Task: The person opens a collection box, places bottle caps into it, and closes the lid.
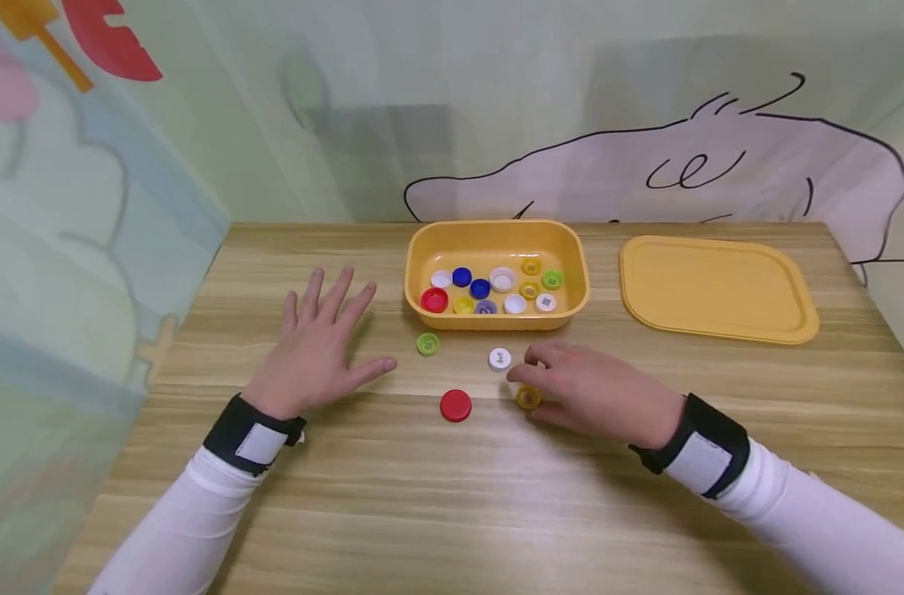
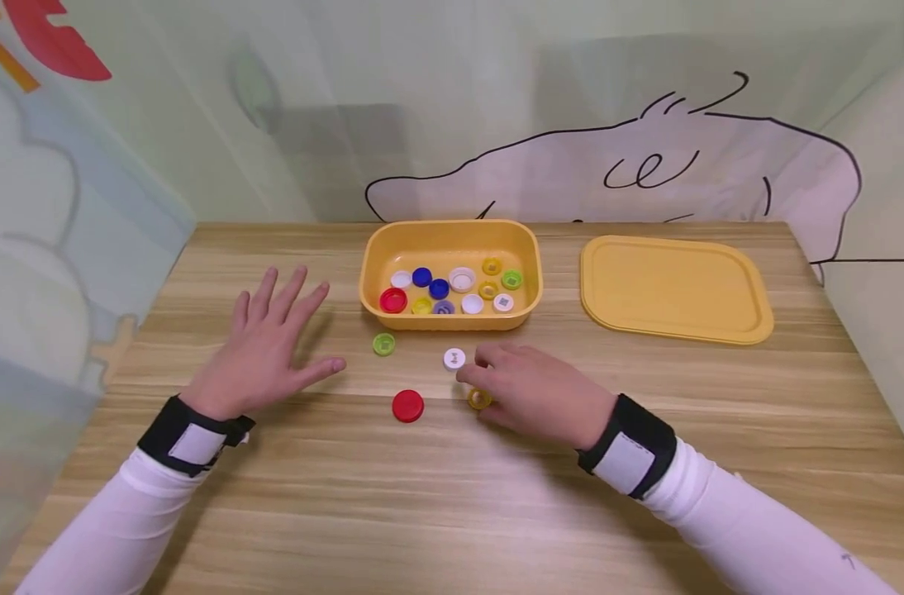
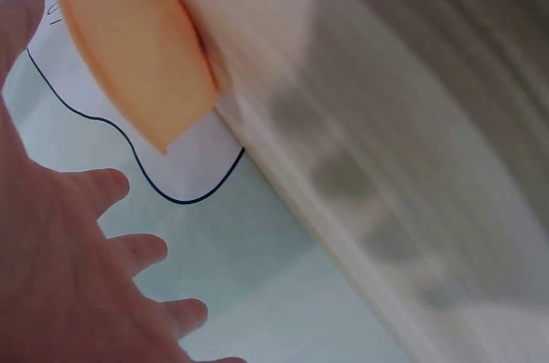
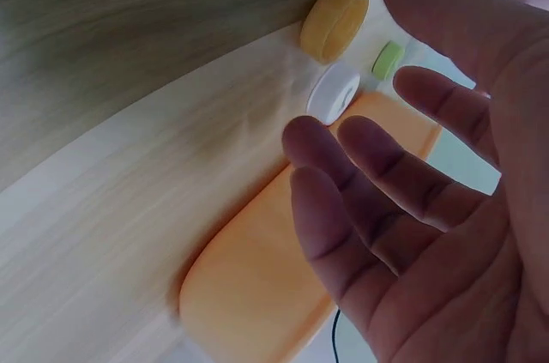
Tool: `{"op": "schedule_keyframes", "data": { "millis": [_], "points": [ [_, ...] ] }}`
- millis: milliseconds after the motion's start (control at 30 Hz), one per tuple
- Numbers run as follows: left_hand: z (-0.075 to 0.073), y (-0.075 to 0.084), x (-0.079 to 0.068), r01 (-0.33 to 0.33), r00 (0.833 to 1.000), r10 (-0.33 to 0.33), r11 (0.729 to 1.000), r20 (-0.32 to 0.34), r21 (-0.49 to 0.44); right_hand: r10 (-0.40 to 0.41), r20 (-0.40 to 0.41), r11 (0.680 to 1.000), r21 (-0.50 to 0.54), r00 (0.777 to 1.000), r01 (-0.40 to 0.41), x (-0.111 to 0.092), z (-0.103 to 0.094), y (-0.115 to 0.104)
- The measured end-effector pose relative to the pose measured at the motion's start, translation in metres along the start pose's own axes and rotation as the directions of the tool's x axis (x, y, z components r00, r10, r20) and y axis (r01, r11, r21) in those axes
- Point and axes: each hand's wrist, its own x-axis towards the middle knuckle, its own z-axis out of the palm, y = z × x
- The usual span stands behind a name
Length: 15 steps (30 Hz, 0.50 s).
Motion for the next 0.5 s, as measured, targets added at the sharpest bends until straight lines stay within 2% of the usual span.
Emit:
{"op": "schedule_keyframes", "data": {
  "millis": [300,500],
  "points": [
    [0.011,-0.003,-0.006,0.058,0.997,-0.057,0.998,0.052,-0.011,0.008,0.100,1.000,0.006,0.995,-0.008,0.015,0.002,-0.003],
    [0.014,-0.003,-0.009,0.073,0.995,-0.072,0.997,0.068,-0.011,0.001,0.121,1.000,0.007,0.993,-0.001,0.019,0.008,-0.001]
  ]
}}
